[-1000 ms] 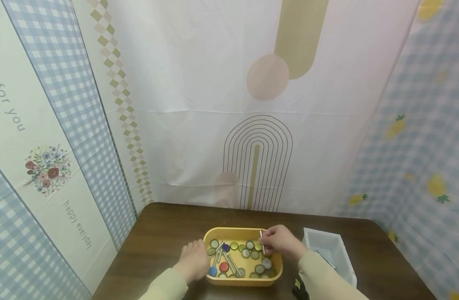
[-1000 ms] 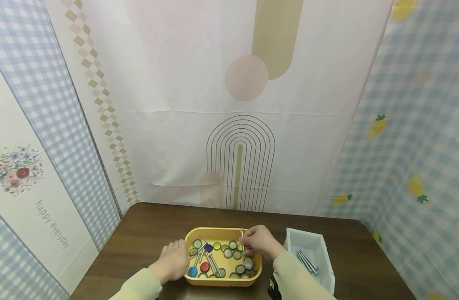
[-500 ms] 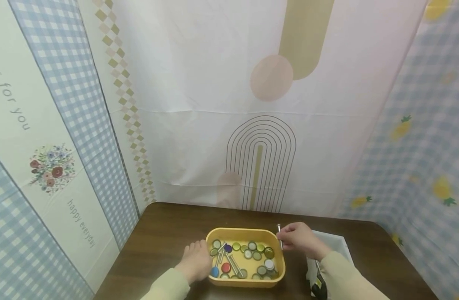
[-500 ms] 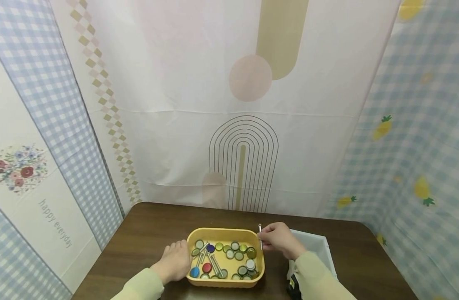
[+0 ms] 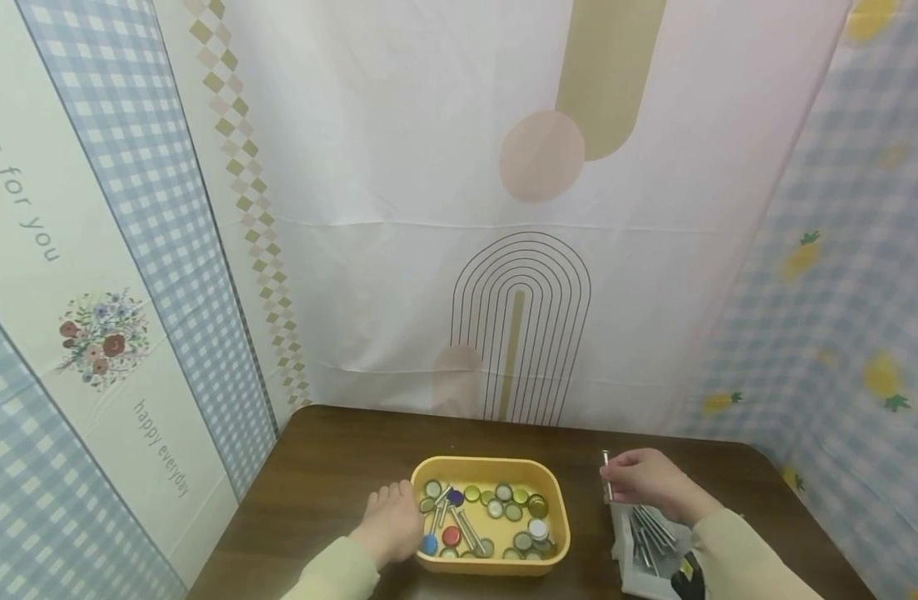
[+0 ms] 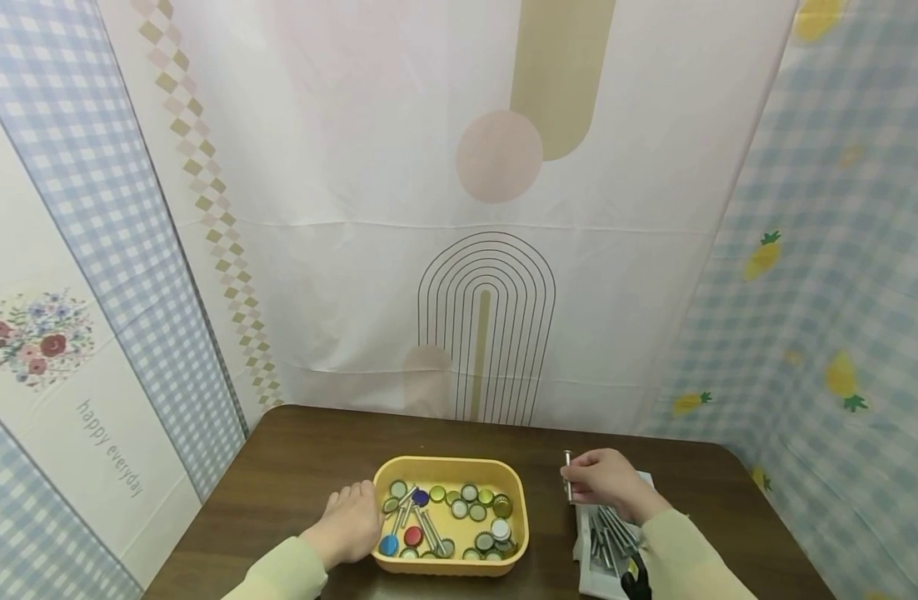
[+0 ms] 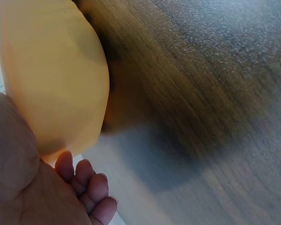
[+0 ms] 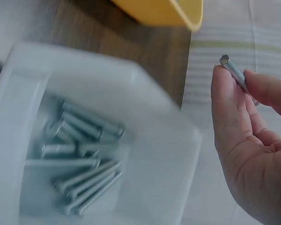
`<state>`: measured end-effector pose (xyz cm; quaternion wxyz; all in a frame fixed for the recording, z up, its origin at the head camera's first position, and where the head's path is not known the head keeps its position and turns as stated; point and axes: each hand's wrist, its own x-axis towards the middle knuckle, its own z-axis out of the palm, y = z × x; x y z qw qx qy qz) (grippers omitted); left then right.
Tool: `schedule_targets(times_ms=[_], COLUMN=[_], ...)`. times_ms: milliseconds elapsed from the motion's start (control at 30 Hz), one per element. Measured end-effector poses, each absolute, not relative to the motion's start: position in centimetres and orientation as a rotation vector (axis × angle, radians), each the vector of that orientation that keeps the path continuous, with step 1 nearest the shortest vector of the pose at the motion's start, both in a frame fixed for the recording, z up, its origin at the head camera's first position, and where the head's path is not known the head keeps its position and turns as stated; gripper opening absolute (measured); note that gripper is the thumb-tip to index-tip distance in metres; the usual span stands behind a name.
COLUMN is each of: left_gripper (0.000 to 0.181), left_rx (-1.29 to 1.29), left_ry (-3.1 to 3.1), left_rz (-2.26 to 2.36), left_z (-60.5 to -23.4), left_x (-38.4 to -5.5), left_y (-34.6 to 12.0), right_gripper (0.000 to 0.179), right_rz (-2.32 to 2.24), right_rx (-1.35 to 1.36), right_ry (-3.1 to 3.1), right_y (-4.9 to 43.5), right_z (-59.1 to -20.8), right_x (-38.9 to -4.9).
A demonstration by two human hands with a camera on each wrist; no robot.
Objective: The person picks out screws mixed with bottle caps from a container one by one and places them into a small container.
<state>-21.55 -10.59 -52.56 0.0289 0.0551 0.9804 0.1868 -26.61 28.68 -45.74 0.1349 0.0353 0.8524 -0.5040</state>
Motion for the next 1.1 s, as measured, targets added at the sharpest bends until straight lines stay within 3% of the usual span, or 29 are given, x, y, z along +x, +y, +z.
schedule_targets(times_ms=[267,567,1100], left_gripper=[0.034,0.031,0.036], left_rx=[0.163,0.17,0.147], left_ry=[3.011,3.012,2.997], left_rz=[0.568,0.588,0.58], left_z=[-52.8,-52.7,-52.4], left_x=[-21.8,-21.7,-21.6], left_y=[-10.7,-10.7,-10.5], right_gripper=[0.033,0.008,0.017], right_rz=[-1.48,-1.403,-1.239], right_rx=[0.199,0.258,0.321], right_ry=[2.421,2.526,2.598], right_y=[32.0,32.6,31.7], right_z=[-46.1,-48.3,-49.6], right_x=[-26.2,-25.4,-24.8])
